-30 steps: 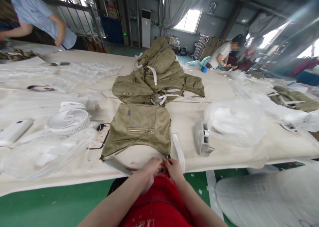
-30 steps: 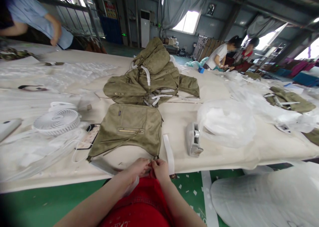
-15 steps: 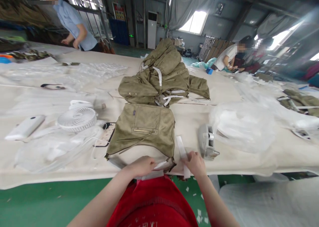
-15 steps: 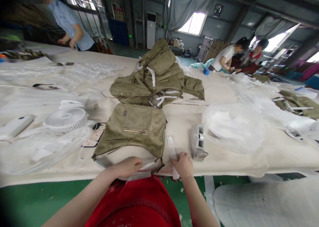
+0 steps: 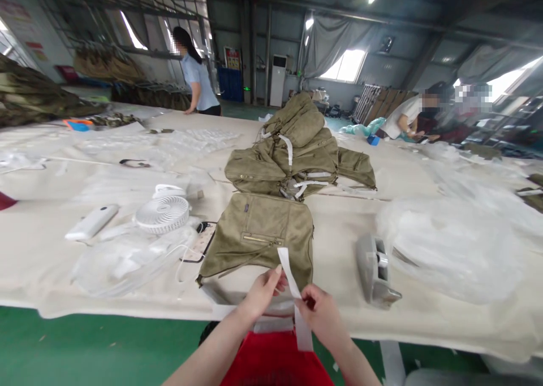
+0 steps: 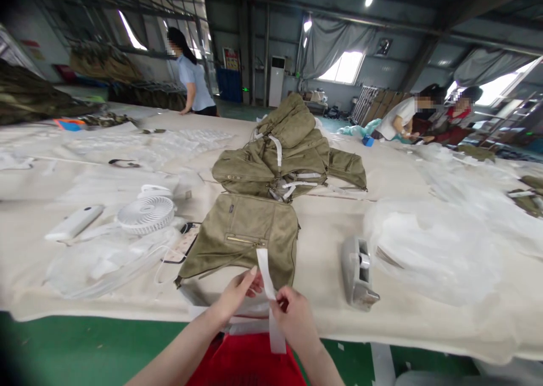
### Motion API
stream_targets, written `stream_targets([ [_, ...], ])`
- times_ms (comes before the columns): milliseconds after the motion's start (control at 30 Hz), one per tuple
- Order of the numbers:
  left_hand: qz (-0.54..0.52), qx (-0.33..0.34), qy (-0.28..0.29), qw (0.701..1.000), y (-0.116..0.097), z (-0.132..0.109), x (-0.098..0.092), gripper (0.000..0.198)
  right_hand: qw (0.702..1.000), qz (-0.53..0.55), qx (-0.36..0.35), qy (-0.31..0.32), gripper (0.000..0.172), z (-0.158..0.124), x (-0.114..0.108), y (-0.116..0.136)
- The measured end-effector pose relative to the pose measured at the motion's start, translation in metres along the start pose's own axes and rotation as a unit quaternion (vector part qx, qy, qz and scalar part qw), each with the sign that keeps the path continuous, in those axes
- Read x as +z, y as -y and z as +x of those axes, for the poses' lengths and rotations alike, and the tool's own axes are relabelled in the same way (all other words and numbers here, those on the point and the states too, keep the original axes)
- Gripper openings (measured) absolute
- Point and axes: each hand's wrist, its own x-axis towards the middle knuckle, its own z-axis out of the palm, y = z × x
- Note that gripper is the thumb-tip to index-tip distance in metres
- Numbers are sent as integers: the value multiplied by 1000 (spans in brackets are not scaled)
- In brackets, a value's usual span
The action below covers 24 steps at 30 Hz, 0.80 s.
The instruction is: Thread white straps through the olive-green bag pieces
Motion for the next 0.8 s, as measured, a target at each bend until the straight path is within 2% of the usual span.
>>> stream_targets([
  [100,-69,39,-99,992,-1,2,-2,52,998,-47,-20,48,9,-5,17,17],
  [167,-130,39,-149,980,-5,1,-12,47,992,-75,-47,86,7,-7,23,23],
  [267,-177,35,-233,956,-14,-6,-44,46,978,-140,-103,119,27,-6,25,21],
  [333,-170,46,-274,945,-21,-11,-70,48,959,-202,-130,149,40,-4,24,12],
  [400,-145,58,-296,942,-26,-16,-93,48,939,-253,-138,186,35,-4,25,-2],
  [500,-97,69,-295,948,-29,-19,-111,50,928,-284,-133,203,19,-4,25,-21],
  [633,-60,63,-257,962,-31,-19,-107,56,918,-313,-128,206,22,-6,12,-34],
  [700,-30,55,-233,970,-31,-18,-102,58,897,-357,-131,227,24,-7,-1,-35],
  [800,46,60,-215,974,-29,-12,-102,61,842,-444,-125,280,27,-9,-26,-39],
])
